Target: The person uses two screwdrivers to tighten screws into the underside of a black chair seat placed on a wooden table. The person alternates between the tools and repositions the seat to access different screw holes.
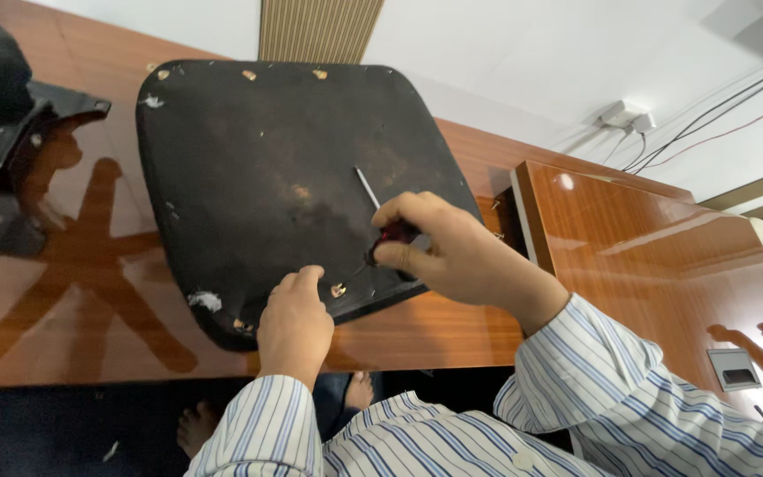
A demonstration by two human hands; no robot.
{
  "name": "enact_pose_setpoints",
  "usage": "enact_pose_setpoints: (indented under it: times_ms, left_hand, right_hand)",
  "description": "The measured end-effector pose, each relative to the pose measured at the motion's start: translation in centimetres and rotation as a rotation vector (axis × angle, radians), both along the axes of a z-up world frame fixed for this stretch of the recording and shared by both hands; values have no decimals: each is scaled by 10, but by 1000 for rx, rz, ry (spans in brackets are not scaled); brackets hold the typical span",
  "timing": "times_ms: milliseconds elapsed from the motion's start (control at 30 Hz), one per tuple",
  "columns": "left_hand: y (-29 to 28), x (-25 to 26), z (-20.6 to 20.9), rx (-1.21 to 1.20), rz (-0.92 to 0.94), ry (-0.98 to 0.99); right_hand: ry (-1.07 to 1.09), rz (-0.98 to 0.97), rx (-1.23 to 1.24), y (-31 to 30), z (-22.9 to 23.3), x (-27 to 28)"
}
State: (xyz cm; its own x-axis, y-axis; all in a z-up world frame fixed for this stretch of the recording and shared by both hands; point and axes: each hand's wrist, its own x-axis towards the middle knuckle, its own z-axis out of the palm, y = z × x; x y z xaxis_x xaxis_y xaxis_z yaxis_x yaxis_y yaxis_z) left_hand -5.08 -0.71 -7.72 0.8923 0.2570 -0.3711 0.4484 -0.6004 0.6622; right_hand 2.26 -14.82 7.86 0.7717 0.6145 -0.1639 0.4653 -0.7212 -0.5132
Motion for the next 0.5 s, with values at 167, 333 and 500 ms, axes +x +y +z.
enact_pose_setpoints:
  times_ms: [167,333,500]
  left_hand:
    - [1,-7,-4,-64,66,-88]
    - [5,-8,21,-129,61,-61]
    - [-2,11,53,-256,-40,-152]
  right_hand:
    - [176,-152,255,2,-14,2]
    - [326,-71,472,-7,-23,6]
    - [335,-11,441,-9,-22,15]
